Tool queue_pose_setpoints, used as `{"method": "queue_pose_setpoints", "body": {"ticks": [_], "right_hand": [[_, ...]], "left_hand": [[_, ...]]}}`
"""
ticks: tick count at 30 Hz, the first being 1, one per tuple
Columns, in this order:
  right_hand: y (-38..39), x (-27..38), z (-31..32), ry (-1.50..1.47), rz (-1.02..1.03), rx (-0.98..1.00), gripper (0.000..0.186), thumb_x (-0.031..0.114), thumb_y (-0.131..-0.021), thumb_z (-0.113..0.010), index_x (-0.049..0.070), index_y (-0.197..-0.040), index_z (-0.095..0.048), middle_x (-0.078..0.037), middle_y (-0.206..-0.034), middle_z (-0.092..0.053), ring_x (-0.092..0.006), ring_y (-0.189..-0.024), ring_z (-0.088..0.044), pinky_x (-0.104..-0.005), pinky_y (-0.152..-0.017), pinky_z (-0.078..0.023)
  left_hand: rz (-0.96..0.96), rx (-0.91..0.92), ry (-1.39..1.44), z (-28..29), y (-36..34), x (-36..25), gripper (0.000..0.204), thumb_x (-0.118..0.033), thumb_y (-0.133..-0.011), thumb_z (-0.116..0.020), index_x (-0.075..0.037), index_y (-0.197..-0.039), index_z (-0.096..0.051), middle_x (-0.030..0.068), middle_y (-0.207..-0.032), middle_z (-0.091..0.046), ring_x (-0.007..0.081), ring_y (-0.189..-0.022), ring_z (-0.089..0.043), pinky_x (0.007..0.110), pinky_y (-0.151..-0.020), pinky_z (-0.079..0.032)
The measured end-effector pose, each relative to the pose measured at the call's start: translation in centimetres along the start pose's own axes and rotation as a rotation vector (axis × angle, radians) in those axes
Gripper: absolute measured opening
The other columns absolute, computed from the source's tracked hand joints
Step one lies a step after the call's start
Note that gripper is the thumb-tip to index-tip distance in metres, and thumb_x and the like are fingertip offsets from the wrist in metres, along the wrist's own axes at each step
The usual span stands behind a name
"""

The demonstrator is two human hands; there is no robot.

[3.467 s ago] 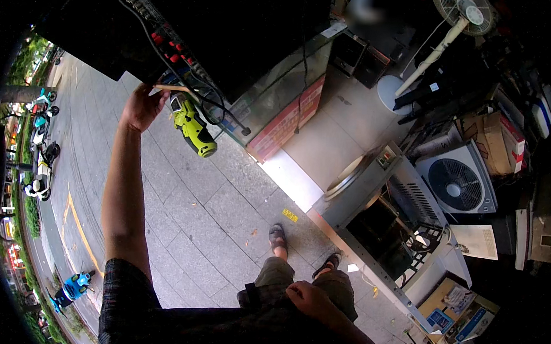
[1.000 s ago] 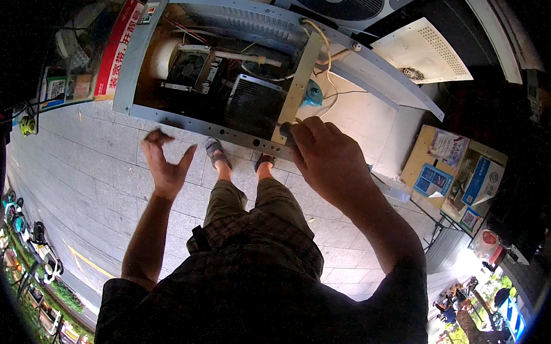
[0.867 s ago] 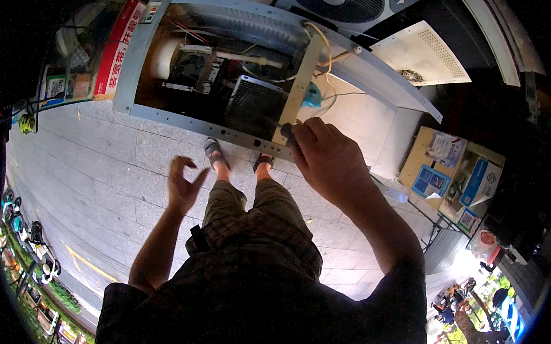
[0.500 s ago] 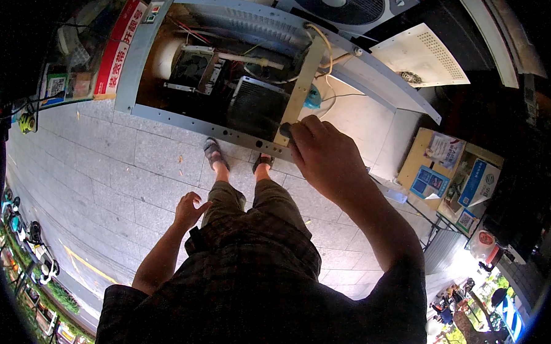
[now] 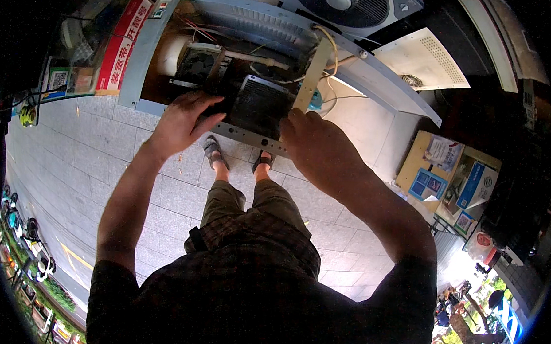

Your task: The person uses a screwdriver to tighten screws on the internal components of an open electronic device. They repeatedly reach into the device to adjust parts and secure the casing.

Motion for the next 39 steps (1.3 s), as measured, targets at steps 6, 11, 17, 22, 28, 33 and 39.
{"method": "queue_pose_setpoints", "body": {"ticks": [6,11,17,22,28,33,39], "right_hand": [[0.0,0.1,-0.2,0.008,0.024,0.031,0.029,0.009,-0.087,-0.072,-0.005,-0.109,-0.06,-0.015,-0.101,-0.06,-0.0232,-0.088,-0.069,-0.0347,-0.071,-0.062],[-0.3,-1.1,0.2,-0.158,-0.108,-0.026,0.025,0.009,-0.089,-0.071,-0.004,-0.108,-0.06,-0.015,-0.101,-0.059,-0.0238,-0.089,-0.069,-0.0357,-0.073,-0.062],[-0.9,-0.3,0.3,-0.119,-0.037,-0.005,0.024,0.009,-0.089,-0.071,-0.004,-0.107,-0.061,-0.015,-0.102,-0.06,-0.0256,-0.093,-0.069,-0.0369,-0.076,-0.062],[-1.2,-0.6,0.0,-0.063,0.046,0.012,0.024,0.011,-0.091,-0.071,-0.004,-0.108,-0.062,-0.014,-0.102,-0.06,-0.0251,-0.094,-0.068,-0.0366,-0.078,-0.062],[0.5,-1.6,-0.4,-0.181,-0.086,-0.046,0.027,0.018,-0.092,-0.074,0.003,-0.112,-0.064,-0.009,-0.101,-0.06,-0.0247,-0.093,-0.065,-0.0365,-0.079,-0.058],[0.8,-1.8,-0.1,-0.188,-0.046,-0.087,0.029,0.017,-0.093,-0.074,0.001,-0.115,-0.063,-0.01,-0.105,-0.061,-0.0249,-0.093,-0.067,-0.0363,-0.078,-0.06],[1.0,-2.4,0.0,-0.199,-0.072,-0.096,0.03,0.016,-0.091,-0.075,0.002,-0.114,-0.064,-0.01,-0.105,-0.061,-0.0246,-0.092,-0.067,-0.0367,-0.076,-0.059]], "left_hand": [[0.171,0.364,0.131,-2.8,-3.0,1.8,0.03,-0.025,-0.096,-0.071,-0.003,-0.117,-0.068,0.0204,-0.107,-0.073,0.0338,-0.097,-0.073,0.044,-0.082,-0.057],[0.219,0.475,0.062,-4.7,-4.7,2.5,0.026,-0.02,-0.095,-0.071,-0.003,-0.115,-0.07,0.018,-0.107,-0.074,0.0333,-0.098,-0.073,0.045,-0.086,-0.057],[0.186,0.471,0.13,-5.7,-5.6,2.2,0.023,-0.015,-0.093,-0.072,-0.003,-0.113,-0.071,0.0175,-0.107,-0.075,0.0323,-0.099,-0.073,0.045,-0.09,-0.056],[0.188,0.451,0.124,-5.7,-5.6,2.5,0.023,-0.015,-0.092,-0.074,-0.004,-0.111,-0.072,0.0166,-0.106,-0.075,0.0315,-0.098,-0.074,0.045,-0.09,-0.057],[0.168,0.436,0.165,-5.5,-5.7,2.1,0.025,-0.016,-0.091,-0.075,-0.001,-0.11,-0.071,0.0185,-0.104,-0.075,0.0325,-0.096,-0.074,0.044,-0.087,-0.057],[0.149,0.42,0.156,-5.5,-5.8,2.3,0.026,-0.018,-0.089,-0.077,-0.001,-0.109,-0.071,0.0193,-0.102,-0.075,0.0335,-0.094,-0.074,0.044,-0.084,-0.057],[0.159,0.422,0.173,-5.4,-5.9,2.2,0.027,-0.019,-0.09,-0.077,-0.001,-0.109,-0.071,0.0193,-0.101,-0.074,0.0342,-0.093,-0.074,0.044,-0.083,-0.057]]}}
Point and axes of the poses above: each hand's wrist, its own y-axis away from the middle knuckle, its own z-axis out of the back of the hand, x = y × z, the point moved 7 cm from there along -y, towards the middle knuckle
